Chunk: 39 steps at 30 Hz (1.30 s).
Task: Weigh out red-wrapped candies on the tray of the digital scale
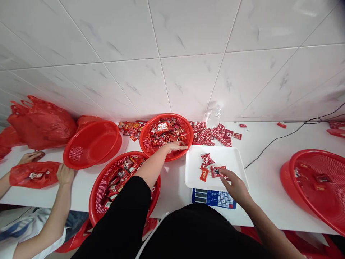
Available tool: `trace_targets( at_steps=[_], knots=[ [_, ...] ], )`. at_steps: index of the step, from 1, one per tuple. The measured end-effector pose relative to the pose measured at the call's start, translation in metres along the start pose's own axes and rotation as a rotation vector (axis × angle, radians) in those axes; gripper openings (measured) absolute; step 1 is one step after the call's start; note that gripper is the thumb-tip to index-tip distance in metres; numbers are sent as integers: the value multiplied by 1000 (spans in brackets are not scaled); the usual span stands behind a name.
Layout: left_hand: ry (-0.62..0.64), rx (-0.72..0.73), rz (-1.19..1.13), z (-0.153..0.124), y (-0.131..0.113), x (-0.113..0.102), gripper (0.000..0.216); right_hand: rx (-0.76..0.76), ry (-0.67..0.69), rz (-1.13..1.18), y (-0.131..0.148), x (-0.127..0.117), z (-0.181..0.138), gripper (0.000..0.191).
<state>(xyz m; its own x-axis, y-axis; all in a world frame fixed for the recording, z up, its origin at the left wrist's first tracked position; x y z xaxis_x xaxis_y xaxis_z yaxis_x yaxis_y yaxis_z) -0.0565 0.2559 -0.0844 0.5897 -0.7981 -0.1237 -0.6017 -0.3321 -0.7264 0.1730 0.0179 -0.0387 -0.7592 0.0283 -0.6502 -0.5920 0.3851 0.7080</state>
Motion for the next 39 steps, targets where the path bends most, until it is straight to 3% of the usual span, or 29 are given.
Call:
trace_targets(
  at_steps=[7,11,15,18,22,26,30,35,39],
  knots=[
    [-113,108,0,-23,-20,-3,41,-28,-12,8,4,-1,-3,36],
    [-195,253,19,-43,-38,3,39,-34,-28,-1,3,-4,-8,36],
    [-91,340,1,-50,-46,51,45,-40,-21,-11,1,-3,-14,35],
    [-46,441,177,-50,-50,98,38,-92,-28,-24,1,-3,-20,34],
    [-198,587,492,-48,-54,135,43,-131,-26,-56,-1,-3,-26,36],
    [-293,676,439,-54,-52,145,66,-140,-35,-74,-6,-6,-30,36],
    [-306,646,435,-61,-40,148,71,-148,-39,-95,-12,-5,-32,36],
    [-374,496,611,-67,-22,148,59,-163,-44,-157,-16,-1,-33,37],
    [-415,447,623,-69,-14,150,52,-195,-45,-178,-13,2,-29,39]
  ],
)
Point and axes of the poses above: each hand's wrist, its own z-axis towards the middle knuckle, its own x-axis out of the palm, y = z × x, the point moved 7 cm from there along z, towards the middle knuckle, and after that the axes turned 6 degrees about x, right-handed, at the moved point
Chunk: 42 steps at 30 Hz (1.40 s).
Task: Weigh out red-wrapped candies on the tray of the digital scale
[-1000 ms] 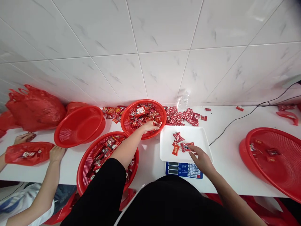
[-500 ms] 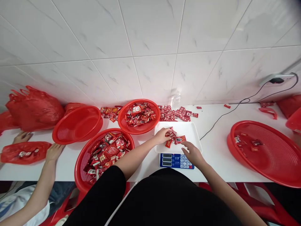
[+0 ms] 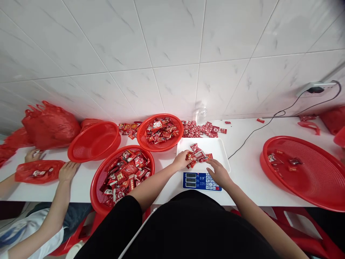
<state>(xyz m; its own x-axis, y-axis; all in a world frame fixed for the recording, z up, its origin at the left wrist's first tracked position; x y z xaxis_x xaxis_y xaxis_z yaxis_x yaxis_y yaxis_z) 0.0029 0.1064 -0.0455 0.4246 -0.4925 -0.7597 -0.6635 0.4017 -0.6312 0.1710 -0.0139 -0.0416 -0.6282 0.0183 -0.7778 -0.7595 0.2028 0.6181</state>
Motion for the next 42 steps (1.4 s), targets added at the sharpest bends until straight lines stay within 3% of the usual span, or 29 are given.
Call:
trace_targets(
  at_steps=[6,15,17,22,26,31,34,42],
  knots=[
    [-3,-95,-12,-4,8,2,51,-36,34,-156,11,7,16,46],
    [-21,-237,-225,-10,17,6,36,-115,143,-352,24,26,33,56],
    [0,-220,-242,-13,15,8,41,-123,151,-354,22,27,33,56],
    [52,-34,-93,-18,-2,14,82,-119,148,-314,18,23,32,53],
    [25,-44,-37,-15,-3,15,78,-116,149,-281,18,16,33,50],
    [-62,-17,-135,-4,1,14,61,-185,222,-224,16,17,30,54],
    [-115,11,-184,-3,3,14,53,-181,151,-195,9,12,30,52],
    [-228,-36,-130,-14,12,2,45,108,-41,-228,-39,-4,38,48]
  ],
)
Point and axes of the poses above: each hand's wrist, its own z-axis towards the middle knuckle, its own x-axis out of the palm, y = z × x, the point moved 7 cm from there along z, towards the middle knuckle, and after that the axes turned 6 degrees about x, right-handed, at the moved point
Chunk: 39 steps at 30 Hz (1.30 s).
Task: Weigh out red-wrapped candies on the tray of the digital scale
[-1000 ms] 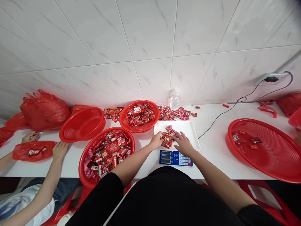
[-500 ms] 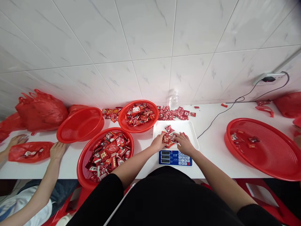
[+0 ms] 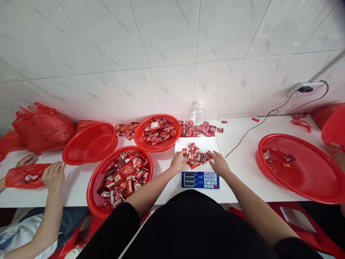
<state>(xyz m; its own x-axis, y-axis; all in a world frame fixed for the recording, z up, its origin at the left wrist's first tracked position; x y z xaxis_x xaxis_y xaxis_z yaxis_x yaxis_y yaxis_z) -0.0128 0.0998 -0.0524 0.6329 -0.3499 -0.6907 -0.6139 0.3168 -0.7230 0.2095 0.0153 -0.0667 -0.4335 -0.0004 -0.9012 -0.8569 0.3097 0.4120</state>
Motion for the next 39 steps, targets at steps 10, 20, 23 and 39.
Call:
trace_targets(
  at_steps=[10,20,23,39],
  knots=[
    [65,-4,-240,11,-7,9,56,-53,2,250,20,-3,18,49],
    [-43,-152,-303,1,0,-9,30,80,-67,413,-3,-8,-4,42],
    [15,-217,-430,-10,1,-8,21,111,-62,490,-4,-9,-22,35],
    [192,-254,-495,-68,3,2,19,91,34,440,12,3,-66,46]
  ],
)
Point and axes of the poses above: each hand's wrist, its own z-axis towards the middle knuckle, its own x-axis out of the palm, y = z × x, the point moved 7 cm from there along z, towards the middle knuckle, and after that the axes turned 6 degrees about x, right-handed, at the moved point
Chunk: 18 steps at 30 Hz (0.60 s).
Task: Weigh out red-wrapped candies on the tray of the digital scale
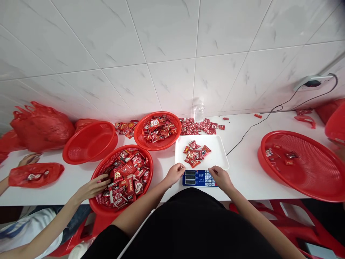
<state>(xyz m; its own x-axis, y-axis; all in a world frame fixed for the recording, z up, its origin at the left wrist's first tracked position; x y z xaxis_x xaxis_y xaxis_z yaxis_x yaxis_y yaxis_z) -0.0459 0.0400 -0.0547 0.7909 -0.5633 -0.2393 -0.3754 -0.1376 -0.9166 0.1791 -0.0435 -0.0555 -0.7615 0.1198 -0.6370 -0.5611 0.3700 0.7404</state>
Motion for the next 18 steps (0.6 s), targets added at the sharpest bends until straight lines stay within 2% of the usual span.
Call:
trace_targets(
  at_steps=[3,6,9,12,14,16,17,18],
  knots=[
    [25,35,50,-4,-9,4,21,-44,34,-29,9,8,-1,47],
    [83,107,3,-14,-43,5,24,-76,69,-41,15,14,-3,44],
    [237,190,-139,-38,-107,1,30,-94,101,-42,19,18,-4,41],
    [496,339,-222,-73,-184,-1,37,-96,104,-9,20,19,-3,39],
    [643,453,-238,-87,-219,-1,45,-98,104,10,21,20,-1,38],
    [673,483,-153,-77,-222,2,45,-106,98,4,21,20,3,36],
    [631,466,-67,-63,-211,4,43,-111,83,-7,21,19,6,35],
    [538,440,39,-44,-194,4,40,-115,57,-23,20,17,9,34]
  ],
)
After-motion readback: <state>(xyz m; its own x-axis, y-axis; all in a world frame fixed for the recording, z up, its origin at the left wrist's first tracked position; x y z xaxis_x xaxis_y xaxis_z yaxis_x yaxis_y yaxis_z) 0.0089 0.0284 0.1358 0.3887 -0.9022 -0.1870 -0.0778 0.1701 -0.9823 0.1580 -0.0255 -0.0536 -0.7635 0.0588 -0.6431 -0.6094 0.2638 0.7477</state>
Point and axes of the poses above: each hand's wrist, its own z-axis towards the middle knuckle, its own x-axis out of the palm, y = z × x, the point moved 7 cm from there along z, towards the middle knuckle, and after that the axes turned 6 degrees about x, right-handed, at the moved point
